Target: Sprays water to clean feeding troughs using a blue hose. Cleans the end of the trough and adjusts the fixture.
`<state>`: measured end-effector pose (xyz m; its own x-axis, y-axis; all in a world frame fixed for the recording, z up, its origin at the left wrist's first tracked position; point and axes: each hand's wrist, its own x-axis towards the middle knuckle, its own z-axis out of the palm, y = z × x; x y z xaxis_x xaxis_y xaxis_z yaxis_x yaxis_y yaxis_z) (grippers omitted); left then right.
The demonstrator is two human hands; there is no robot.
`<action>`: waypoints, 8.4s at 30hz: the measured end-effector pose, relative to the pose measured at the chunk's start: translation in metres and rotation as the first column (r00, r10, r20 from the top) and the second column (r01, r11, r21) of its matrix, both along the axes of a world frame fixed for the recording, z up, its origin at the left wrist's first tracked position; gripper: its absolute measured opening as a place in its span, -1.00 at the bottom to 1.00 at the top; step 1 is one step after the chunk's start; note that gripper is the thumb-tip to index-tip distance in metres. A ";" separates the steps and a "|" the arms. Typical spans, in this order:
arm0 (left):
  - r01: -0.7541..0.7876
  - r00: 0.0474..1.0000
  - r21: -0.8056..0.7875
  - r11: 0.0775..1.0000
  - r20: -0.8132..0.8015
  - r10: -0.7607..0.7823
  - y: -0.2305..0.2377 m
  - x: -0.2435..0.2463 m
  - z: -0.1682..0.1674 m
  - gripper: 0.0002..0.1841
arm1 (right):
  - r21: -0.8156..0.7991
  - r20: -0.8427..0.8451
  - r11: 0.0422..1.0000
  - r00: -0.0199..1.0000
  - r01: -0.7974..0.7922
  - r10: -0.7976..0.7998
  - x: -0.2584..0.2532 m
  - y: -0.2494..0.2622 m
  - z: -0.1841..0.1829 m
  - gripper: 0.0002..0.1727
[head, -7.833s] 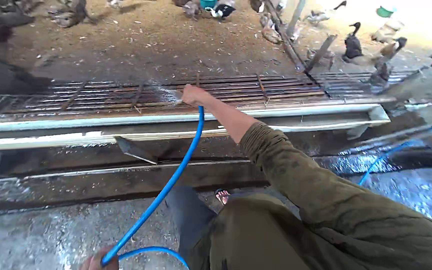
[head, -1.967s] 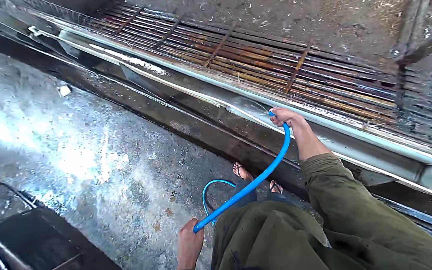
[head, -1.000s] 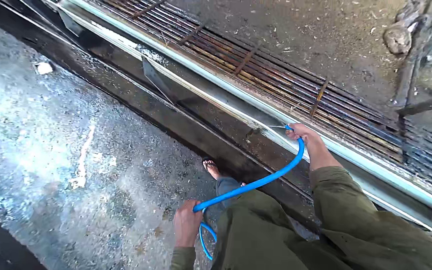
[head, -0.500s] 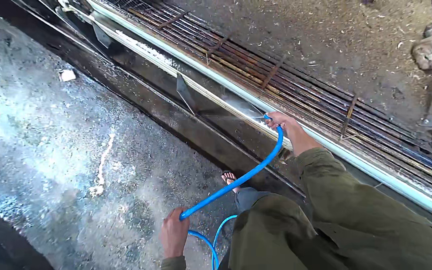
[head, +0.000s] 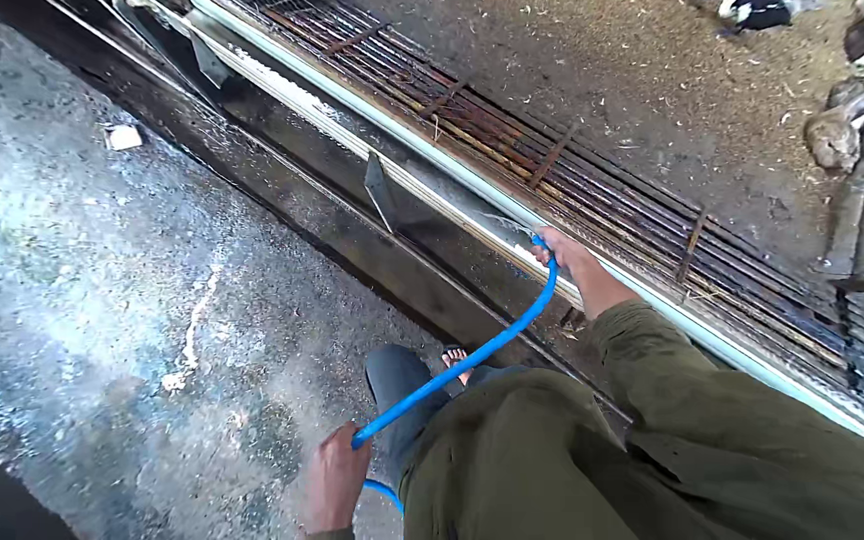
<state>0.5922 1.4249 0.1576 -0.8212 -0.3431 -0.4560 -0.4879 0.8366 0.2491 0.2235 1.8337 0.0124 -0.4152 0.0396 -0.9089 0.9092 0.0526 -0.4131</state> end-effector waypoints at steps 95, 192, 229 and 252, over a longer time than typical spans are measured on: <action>-0.024 0.839 0.154 0.988 0.540 -0.064 -0.626 -0.544 -0.100 -0.72 | 0.263 -0.048 0.941 0.971 -0.215 0.235 -0.502 -0.648 -0.050 -0.47; 0.233 0.707 0.135 0.963 0.657 -0.263 -0.663 -0.621 -0.213 -0.42 | 0.181 -0.239 0.967 0.946 -0.178 0.219 -0.597 -0.743 -0.064 -0.44; -0.384 0.901 0.297 0.874 0.326 0.285 -1.279 -0.778 -0.182 -0.46 | 0.709 -0.212 0.701 0.924 -0.079 0.319 -0.614 -1.230 0.012 -0.31; -0.599 0.789 0.751 0.278 0.497 0.361 -1.217 -1.093 -0.401 -0.54 | 0.258 -0.309 0.900 0.852 -0.351 0.422 -0.667 -1.413 -0.221 -0.47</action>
